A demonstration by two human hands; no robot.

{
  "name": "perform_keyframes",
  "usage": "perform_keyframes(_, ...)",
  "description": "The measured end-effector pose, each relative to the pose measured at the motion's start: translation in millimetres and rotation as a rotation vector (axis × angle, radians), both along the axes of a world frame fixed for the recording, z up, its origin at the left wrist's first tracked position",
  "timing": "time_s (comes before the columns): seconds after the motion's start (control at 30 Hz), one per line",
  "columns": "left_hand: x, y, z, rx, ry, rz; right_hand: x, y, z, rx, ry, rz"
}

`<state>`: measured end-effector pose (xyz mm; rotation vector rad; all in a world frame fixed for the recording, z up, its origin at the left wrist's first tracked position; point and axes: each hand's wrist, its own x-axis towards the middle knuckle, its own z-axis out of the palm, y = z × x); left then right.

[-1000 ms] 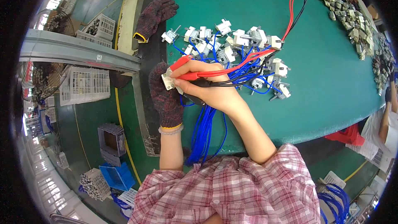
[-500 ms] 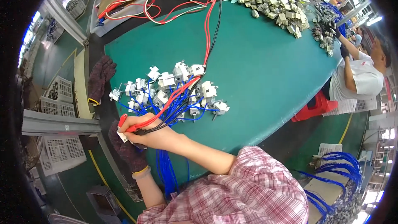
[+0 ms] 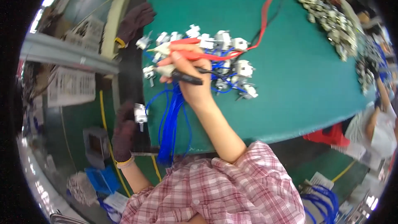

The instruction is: Connecting wire bundles to electrical terminals and testing the connections using electrical probes on a factory assembly line.

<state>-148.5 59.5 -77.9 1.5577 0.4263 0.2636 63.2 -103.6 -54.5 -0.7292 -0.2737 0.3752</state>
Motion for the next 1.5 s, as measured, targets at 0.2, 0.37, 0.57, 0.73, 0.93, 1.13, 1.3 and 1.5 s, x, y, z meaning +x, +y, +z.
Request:
perform_keyframes(0.2, -30, -7, 26, 0.759, 0.732, -0.164, 0, 0, -1, 0.044, 0.011, 0.066)
perform_keyframes(0.37, 102, 6, 9, 0.882, 0.343, 0.171, -1, -4, -4, 0.039, -0.007, 0.062)
perform_keyframes(0.57, 129, -2, -9, 1.230, 0.374, 0.128, -2, 0, 0, 0.025, 0.010, 0.088)
perform_keyframes(0.73, 105, 3, 6, 0.366, 0.153, 0.174, 0, 0, 5, -0.072, 0.040, 0.175)
perform_keyframes(0.93, 113, 7, -22, -0.665, -0.352, 0.221, -4, 13, 19, -0.397, -0.117, 0.282)
perform_keyframes(1.13, 112, 15, -41, -0.217, -0.423, 0.049, 20, 35, 45, -0.394, -0.300, 0.430)
perform_keyframes(1.3, 111, 12, -33, -0.040, -0.405, 0.051, 14, 47, 15, -0.506, -0.402, 0.485)
perform_keyframes(1.5, 111, 13, -35, 0.119, -0.412, 0.016, 13, 47, 16, -0.528, -0.332, 0.561)
